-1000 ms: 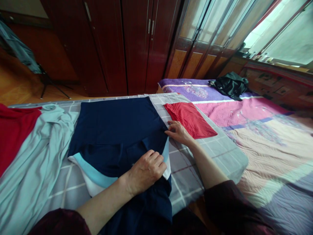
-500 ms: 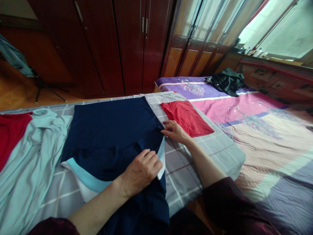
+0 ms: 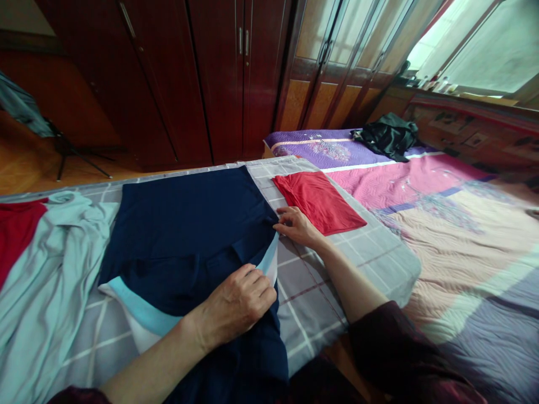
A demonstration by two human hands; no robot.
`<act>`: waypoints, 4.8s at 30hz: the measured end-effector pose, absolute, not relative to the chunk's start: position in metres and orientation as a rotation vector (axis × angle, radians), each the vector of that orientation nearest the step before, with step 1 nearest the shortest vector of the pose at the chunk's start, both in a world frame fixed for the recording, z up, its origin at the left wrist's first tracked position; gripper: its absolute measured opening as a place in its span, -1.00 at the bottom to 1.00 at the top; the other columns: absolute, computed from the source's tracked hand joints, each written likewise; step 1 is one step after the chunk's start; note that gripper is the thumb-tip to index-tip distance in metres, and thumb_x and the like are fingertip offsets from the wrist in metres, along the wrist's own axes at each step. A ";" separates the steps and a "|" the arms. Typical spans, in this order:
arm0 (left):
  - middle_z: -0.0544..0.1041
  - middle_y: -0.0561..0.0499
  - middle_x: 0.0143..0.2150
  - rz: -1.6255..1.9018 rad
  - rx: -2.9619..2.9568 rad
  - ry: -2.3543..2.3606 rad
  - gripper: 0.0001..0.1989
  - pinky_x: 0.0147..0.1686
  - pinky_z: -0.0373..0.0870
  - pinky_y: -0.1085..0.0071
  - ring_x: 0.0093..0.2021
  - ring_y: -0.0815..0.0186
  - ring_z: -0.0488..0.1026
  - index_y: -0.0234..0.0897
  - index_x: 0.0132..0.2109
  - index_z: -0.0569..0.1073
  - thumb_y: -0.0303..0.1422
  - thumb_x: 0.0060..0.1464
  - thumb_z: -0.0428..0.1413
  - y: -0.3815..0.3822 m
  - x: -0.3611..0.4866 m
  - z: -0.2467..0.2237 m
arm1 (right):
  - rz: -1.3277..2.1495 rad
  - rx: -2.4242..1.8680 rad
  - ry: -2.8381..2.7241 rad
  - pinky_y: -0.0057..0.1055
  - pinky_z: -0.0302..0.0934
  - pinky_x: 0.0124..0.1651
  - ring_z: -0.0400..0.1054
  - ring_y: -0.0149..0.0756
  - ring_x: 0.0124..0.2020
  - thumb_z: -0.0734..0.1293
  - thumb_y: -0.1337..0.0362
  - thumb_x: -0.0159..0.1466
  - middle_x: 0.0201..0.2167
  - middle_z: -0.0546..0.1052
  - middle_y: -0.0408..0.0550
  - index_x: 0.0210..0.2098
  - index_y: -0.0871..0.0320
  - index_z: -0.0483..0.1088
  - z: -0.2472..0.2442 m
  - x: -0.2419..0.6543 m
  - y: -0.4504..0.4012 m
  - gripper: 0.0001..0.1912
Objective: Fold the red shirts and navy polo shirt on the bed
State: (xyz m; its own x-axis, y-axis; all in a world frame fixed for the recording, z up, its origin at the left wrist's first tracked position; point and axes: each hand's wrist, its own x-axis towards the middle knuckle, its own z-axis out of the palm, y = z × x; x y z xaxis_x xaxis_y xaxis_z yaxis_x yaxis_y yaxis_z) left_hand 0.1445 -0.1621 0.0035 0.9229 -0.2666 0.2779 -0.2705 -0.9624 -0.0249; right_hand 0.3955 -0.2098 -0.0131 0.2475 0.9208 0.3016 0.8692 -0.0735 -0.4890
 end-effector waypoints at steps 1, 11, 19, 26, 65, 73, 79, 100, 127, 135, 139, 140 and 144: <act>0.45 -0.04 -0.31 0.434 3.058 -0.449 -0.88 -0.08 0.35 0.22 -0.20 0.22 0.41 -0.32 -0.30 0.36 -0.52 0.16 -0.05 -0.164 0.145 0.004 | 0.105 -1.944 -1.613 -0.18 0.17 0.03 0.31 -0.11 0.00 0.38 0.24 0.14 -0.16 0.49 0.04 -0.55 0.14 0.43 -0.013 0.395 -0.210 -0.83; 0.50 -0.07 -0.22 0.563 2.806 -0.554 -0.82 -0.09 0.37 0.30 -0.11 0.23 0.43 -0.32 -0.31 0.41 -0.34 0.21 0.01 -0.176 0.146 -0.002 | 0.089 -1.929 -1.666 -0.19 0.16 0.05 0.31 -0.12 0.01 0.36 0.19 0.17 -0.15 0.48 0.01 -0.50 0.11 0.47 -0.010 0.394 -0.211 -0.82; 0.39 -0.19 0.03 0.556 2.781 0.637 -0.69 0.00 0.28 0.15 0.06 0.08 0.30 -0.36 -0.06 0.39 -0.23 0.15 0.08 -0.116 0.144 0.005 | 0.166 -1.851 -1.711 -0.06 0.14 0.06 0.30 -0.03 0.00 0.27 0.09 0.21 -0.07 0.45 0.09 -0.44 0.12 0.49 -0.010 0.395 -0.210 -0.73; 0.45 0.03 -0.32 0.333 2.614 0.662 -0.92 -0.27 0.28 0.39 -0.26 0.27 0.38 -0.26 -0.37 0.39 -0.36 0.06 0.09 -0.102 0.143 0.011 | 0.157 -1.871 -1.704 -0.05 0.15 0.06 0.28 -0.02 0.01 0.26 0.01 0.20 -0.05 0.45 0.09 -0.43 0.11 0.47 -0.017 0.397 -0.206 -0.68; 0.39 -0.02 -0.22 0.191 2.936 0.036 -0.94 -0.17 0.28 0.31 -0.17 0.22 0.32 -0.26 -0.24 0.37 -0.38 0.17 0.03 -0.150 0.138 0.038 | 0.113 -1.934 -1.706 -0.03 0.07 0.15 0.15 -0.07 0.16 0.27 0.34 0.19 0.02 0.37 0.04 -0.32 0.11 0.44 -0.014 0.400 -0.203 -0.89; 0.41 -0.03 -0.29 0.220 2.863 -0.062 -0.47 -0.23 0.29 0.24 -0.21 0.16 0.32 -0.29 -0.33 0.37 0.15 -0.05 0.09 -0.189 0.144 0.012 | 0.298 -1.943 -1.915 -0.11 0.16 0.11 0.23 -0.07 0.09 0.33 0.38 0.12 -0.08 0.43 -0.02 -0.43 0.08 0.47 0.012 0.415 -0.194 -0.91; 0.40 0.00 -0.30 0.254 2.887 -0.045 -0.90 -0.23 0.27 0.29 -0.22 0.21 0.32 -0.28 -0.36 0.34 -0.37 0.09 0.10 -0.194 0.151 0.008 | 0.346 -1.956 -1.905 -0.09 0.13 0.15 0.15 -0.07 0.17 0.31 0.27 0.18 0.04 0.36 -0.04 -0.41 0.09 0.48 0.009 0.415 -0.197 -0.90; 0.45 0.02 -0.20 0.211 2.752 -0.229 -0.79 -0.15 0.29 0.38 -0.16 0.29 0.37 -0.27 -0.24 0.38 -0.20 0.14 0.11 -0.178 0.152 0.010 | 0.190 -1.834 -1.847 0.05 0.05 0.17 0.03 0.07 0.23 0.34 0.18 0.15 0.11 0.33 0.14 -0.49 0.14 0.40 -0.015 0.397 -0.183 -0.82; 0.21 -0.20 0.26 0.048 2.793 0.541 -0.45 0.20 0.00 0.07 0.28 0.04 0.07 -0.27 0.21 0.23 -0.13 0.14 0.07 -0.139 0.134 0.031 | 0.147 -1.835 -1.771 -0.06 0.15 0.10 0.16 -0.03 0.13 0.39 0.13 0.11 0.08 0.36 0.09 -0.63 0.11 0.32 -0.023 0.404 -0.179 -0.71; 0.46 0.03 -0.35 0.013 2.654 0.587 -0.77 -0.22 0.23 0.31 -0.27 0.25 0.40 -0.27 -0.38 0.45 -0.21 0.14 0.12 -0.225 0.111 0.039 | 0.081 -1.824 -1.734 -0.13 0.20 0.03 0.25 -0.05 0.03 0.39 0.11 0.07 0.00 0.42 0.08 -0.66 0.12 0.33 -0.031 0.405 -0.176 -0.70; 0.45 0.06 -0.34 0.131 2.575 0.767 -0.86 -0.23 0.22 0.31 -0.25 0.25 0.40 -0.26 -0.37 0.44 -0.30 0.08 0.18 -0.251 0.106 0.019 | 0.061 -1.832 -1.720 -0.15 0.19 0.03 0.25 -0.04 0.03 0.40 0.10 0.07 -0.01 0.43 0.08 -0.65 0.12 0.34 -0.034 0.406 -0.176 -0.71; 0.46 0.06 -0.34 0.168 2.561 0.819 -0.87 -0.22 0.22 0.31 -0.25 0.26 0.40 -0.26 -0.37 0.44 -0.32 0.09 0.17 -0.253 0.106 0.015 | 0.057 -1.836 -1.717 -0.16 0.19 0.03 0.25 -0.04 0.03 0.40 0.09 0.06 -0.01 0.43 0.08 -0.64 0.12 0.34 -0.035 0.406 -0.176 -0.71; 0.46 0.06 -0.30 0.301 2.559 1.005 -0.95 -0.22 0.25 0.32 -0.26 0.27 0.41 -0.23 -0.32 0.43 -0.39 0.13 0.13 -0.257 0.107 0.005 | 0.044 -1.845 -1.715 -0.17 0.19 0.03 0.25 -0.05 0.03 0.40 0.08 0.05 -0.02 0.44 0.07 -0.64 0.12 0.35 -0.038 0.407 -0.174 -0.71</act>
